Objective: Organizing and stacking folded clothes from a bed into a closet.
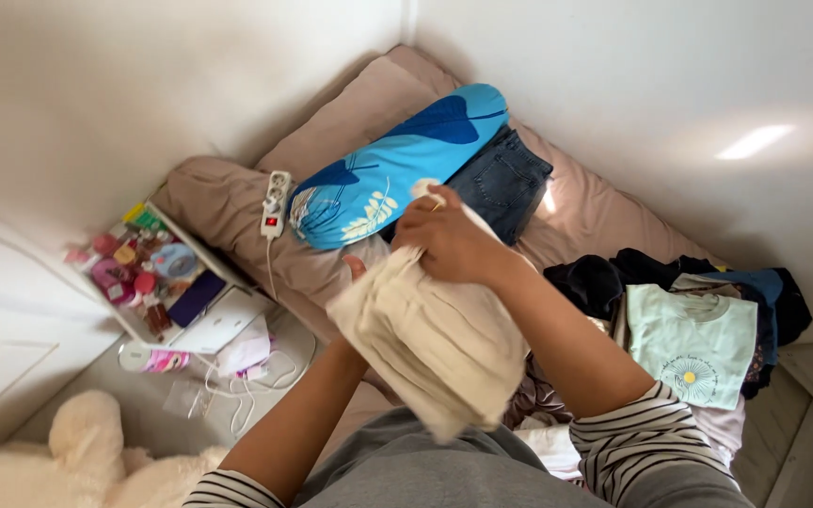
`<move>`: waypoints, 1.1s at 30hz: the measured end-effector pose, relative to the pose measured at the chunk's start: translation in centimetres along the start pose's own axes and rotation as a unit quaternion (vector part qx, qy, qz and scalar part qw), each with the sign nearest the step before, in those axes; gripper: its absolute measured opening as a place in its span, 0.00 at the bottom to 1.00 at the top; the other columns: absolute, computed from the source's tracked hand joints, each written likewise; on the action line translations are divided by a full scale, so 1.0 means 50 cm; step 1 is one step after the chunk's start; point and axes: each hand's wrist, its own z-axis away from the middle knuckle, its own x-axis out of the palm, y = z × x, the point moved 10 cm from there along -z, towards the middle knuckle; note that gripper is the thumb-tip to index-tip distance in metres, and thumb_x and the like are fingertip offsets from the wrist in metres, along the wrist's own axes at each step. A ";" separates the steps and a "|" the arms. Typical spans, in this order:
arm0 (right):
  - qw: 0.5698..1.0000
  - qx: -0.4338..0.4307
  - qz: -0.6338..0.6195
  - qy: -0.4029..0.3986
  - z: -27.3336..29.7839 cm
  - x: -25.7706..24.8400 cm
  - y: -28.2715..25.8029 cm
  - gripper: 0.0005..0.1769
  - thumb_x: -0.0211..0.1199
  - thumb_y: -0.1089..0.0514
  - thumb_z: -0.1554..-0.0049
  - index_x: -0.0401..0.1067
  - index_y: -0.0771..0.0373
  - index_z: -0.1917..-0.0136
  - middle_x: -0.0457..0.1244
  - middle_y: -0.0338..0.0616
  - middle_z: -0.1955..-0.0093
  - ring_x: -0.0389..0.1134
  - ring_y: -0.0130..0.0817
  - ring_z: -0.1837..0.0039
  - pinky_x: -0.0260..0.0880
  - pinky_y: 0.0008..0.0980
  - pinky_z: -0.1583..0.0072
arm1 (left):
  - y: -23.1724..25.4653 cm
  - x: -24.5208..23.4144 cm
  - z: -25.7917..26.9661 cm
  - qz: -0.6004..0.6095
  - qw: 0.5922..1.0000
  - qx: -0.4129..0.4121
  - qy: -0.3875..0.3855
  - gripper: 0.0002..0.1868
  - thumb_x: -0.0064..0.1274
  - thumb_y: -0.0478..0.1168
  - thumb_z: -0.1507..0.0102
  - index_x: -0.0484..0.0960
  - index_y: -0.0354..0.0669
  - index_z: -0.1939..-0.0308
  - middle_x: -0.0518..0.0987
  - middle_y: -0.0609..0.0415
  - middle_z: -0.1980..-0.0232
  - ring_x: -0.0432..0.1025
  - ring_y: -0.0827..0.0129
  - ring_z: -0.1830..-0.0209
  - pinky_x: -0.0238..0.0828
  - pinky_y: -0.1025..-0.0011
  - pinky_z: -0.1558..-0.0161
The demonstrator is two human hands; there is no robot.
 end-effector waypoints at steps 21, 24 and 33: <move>0.509 0.668 -0.482 0.249 0.285 0.364 0.219 0.43 0.73 0.48 0.49 0.61 0.77 0.31 0.66 0.68 0.40 0.69 0.56 0.38 0.73 0.48 0.38 | 0.202 -0.410 -0.402 -0.157 0.972 -0.175 0.019 0.35 0.43 0.58 0.28 0.67 0.36 0.25 0.72 0.42 0.31 0.71 0.57 0.36 0.71 0.60 0.35; 0.458 0.645 -0.527 0.310 0.273 0.360 0.220 0.35 0.71 0.50 0.48 0.64 0.74 0.36 0.67 0.57 0.51 0.71 0.45 0.54 0.75 0.44 0.52 | 0.177 -0.343 -0.400 -0.217 0.956 -0.193 0.034 0.37 0.39 0.63 0.30 0.67 0.40 0.28 0.74 0.45 0.33 0.73 0.58 0.40 0.72 0.60 0.41; 0.430 0.612 -0.554 0.365 0.379 0.439 0.352 0.29 0.71 0.58 0.50 0.68 0.70 0.38 0.71 0.51 0.50 0.74 0.38 0.52 0.78 0.38 0.50 | 0.043 -0.529 -0.372 -0.359 0.841 -0.397 0.079 0.42 0.69 0.54 0.42 0.73 0.32 0.33 0.81 0.44 0.41 0.78 0.57 0.44 0.78 0.55 0.43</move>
